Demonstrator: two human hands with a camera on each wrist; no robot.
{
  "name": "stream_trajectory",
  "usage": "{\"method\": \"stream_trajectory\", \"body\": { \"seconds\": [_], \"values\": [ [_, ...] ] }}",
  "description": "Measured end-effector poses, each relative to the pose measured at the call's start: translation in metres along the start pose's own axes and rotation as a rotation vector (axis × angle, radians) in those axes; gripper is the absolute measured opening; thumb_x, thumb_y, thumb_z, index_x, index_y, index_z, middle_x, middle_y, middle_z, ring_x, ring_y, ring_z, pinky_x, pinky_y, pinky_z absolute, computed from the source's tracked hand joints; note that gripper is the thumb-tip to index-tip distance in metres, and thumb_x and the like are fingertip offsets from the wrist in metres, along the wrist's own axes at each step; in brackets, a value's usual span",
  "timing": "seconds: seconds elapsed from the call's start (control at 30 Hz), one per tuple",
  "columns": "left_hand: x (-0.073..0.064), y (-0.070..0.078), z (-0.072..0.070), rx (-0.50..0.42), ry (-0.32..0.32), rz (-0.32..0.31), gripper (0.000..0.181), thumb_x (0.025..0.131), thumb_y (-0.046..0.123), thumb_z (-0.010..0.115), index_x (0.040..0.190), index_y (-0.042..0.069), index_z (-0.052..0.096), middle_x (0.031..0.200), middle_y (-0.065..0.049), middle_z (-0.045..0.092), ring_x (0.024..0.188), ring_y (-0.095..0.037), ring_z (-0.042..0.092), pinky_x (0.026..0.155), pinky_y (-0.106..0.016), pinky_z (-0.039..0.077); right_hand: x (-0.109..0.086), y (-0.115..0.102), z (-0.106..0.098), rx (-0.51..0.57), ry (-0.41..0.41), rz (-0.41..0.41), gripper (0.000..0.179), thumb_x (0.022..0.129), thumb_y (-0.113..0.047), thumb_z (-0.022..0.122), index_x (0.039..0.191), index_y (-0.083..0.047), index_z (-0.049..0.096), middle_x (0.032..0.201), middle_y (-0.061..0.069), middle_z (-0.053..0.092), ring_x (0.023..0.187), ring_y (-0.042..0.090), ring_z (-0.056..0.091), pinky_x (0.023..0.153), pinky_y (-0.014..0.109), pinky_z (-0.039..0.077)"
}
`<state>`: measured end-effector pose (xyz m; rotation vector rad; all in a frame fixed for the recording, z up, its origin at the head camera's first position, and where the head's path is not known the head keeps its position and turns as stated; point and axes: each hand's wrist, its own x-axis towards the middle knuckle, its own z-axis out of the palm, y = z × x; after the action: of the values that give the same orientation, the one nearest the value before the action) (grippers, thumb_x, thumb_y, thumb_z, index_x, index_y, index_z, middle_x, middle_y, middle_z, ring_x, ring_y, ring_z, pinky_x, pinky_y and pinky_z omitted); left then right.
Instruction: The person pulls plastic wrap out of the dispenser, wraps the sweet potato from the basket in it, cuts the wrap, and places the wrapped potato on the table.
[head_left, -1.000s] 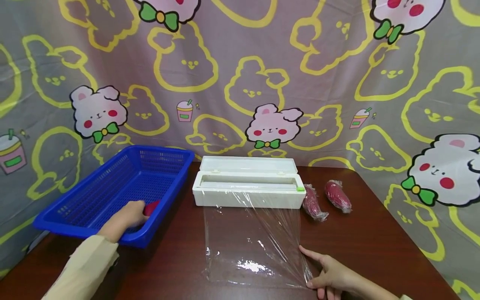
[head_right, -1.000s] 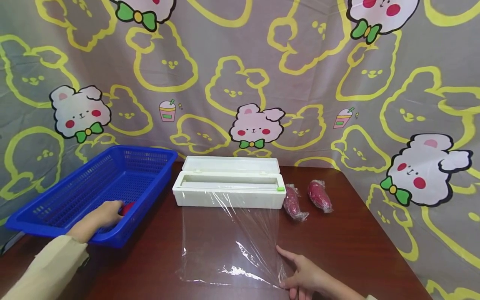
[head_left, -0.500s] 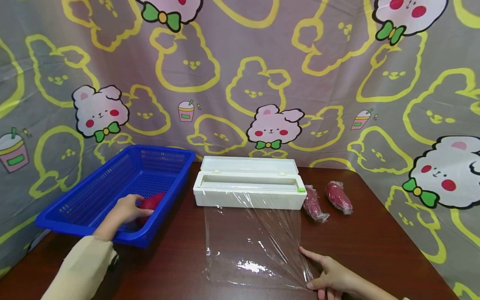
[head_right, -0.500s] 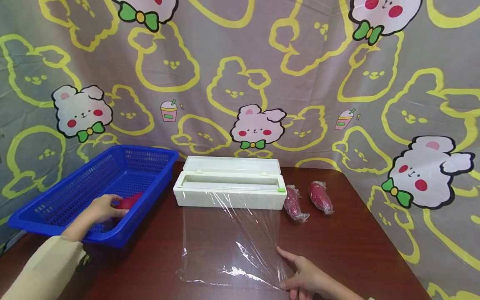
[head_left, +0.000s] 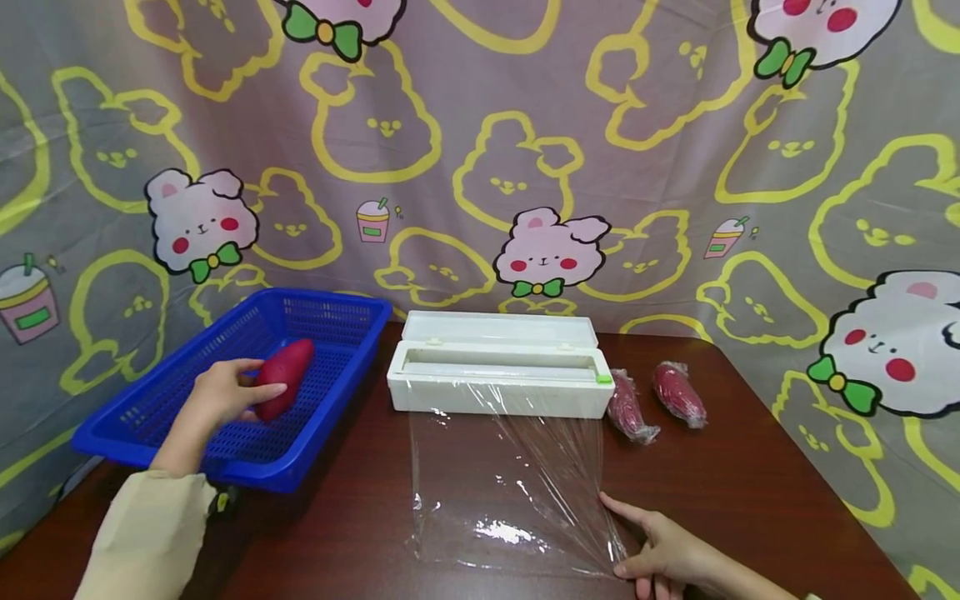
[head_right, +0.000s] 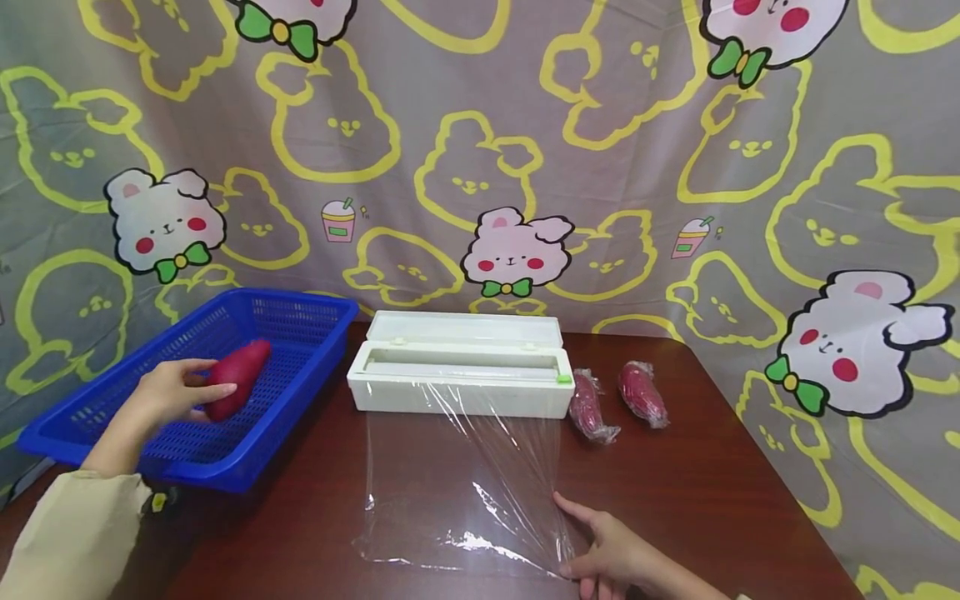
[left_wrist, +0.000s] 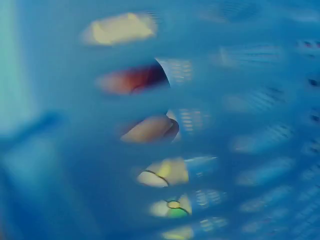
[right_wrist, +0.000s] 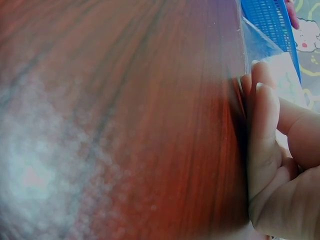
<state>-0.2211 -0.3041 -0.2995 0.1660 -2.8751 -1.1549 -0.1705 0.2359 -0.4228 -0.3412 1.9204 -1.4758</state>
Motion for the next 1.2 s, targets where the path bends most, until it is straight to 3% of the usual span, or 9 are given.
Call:
{"method": "stream_trajectory", "body": {
  "seconds": [0.2, 0.43, 0.7, 0.9, 1.03, 1.2],
  "values": [
    [-0.011, 0.029, -0.004, 0.039, 0.062, 0.086, 0.08, 0.077, 0.032, 0.069, 0.128, -0.017, 0.031, 0.113, -0.043, 0.042, 0.063, -0.027, 0.064, 0.055, -0.033, 0.052, 0.0, 0.001, -0.001, 0.013, -0.011, 0.0, 0.087, 0.078, -0.014, 0.069, 0.141, -0.001, 0.01, 0.053, 0.005, 0.057, 0.037, 0.003, 0.048, 0.034, 0.015, 0.038],
    [-0.023, 0.062, 0.007, -0.063, 0.049, 0.222, 0.069, 0.078, 0.02, 0.07, 0.129, -0.012, 0.035, 0.114, -0.04, 0.044, 0.077, -0.035, 0.063, 0.057, -0.034, 0.052, 0.0, 0.002, -0.001, 0.022, -0.025, -0.023, 0.088, 0.079, -0.012, 0.068, 0.141, -0.001, 0.008, 0.053, 0.004, 0.056, 0.037, 0.002, 0.048, 0.033, 0.015, 0.037],
    [-0.029, 0.085, 0.035, -0.226, -0.105, 0.332, 0.061, 0.079, 0.01, 0.068, 0.128, -0.01, 0.038, 0.114, -0.034, 0.049, 0.093, -0.04, 0.058, 0.06, -0.035, 0.052, 0.0, 0.003, 0.001, 0.011, -0.019, -0.028, 0.087, 0.078, -0.013, 0.068, 0.141, -0.001, 0.009, 0.052, 0.004, 0.056, 0.037, 0.002, 0.048, 0.032, 0.015, 0.037],
    [-0.03, 0.099, 0.061, -0.306, -0.237, 0.434, 0.056, 0.077, 0.005, 0.069, 0.123, -0.013, 0.043, 0.106, -0.03, 0.054, 0.087, -0.032, 0.061, 0.057, -0.034, 0.052, 0.001, 0.004, 0.002, 0.023, -0.008, -0.014, 0.086, 0.078, -0.014, 0.069, 0.141, -0.001, 0.011, 0.052, 0.004, 0.056, 0.037, 0.003, 0.049, 0.033, 0.015, 0.037],
    [-0.032, 0.107, 0.082, -0.281, -0.317, 0.52, 0.055, 0.075, 0.006, 0.071, 0.121, -0.011, 0.047, 0.103, -0.026, 0.057, 0.082, -0.027, 0.062, 0.056, -0.032, 0.052, 0.0, 0.004, 0.002, 0.016, -0.009, -0.022, 0.087, 0.078, -0.014, 0.069, 0.141, -0.001, 0.011, 0.052, 0.004, 0.056, 0.037, 0.002, 0.049, 0.033, 0.015, 0.037],
    [-0.032, 0.118, 0.115, -0.205, -0.406, 0.648, 0.053, 0.073, 0.007, 0.073, 0.118, -0.01, 0.05, 0.106, -0.022, 0.059, 0.09, -0.027, 0.061, 0.07, -0.03, 0.05, -0.001, 0.003, 0.003, -0.015, 0.002, -0.049, 0.087, 0.078, -0.014, 0.069, 0.141, 0.0, 0.009, 0.051, 0.003, 0.055, 0.037, 0.002, 0.049, 0.033, 0.016, 0.037]
  ]
}}
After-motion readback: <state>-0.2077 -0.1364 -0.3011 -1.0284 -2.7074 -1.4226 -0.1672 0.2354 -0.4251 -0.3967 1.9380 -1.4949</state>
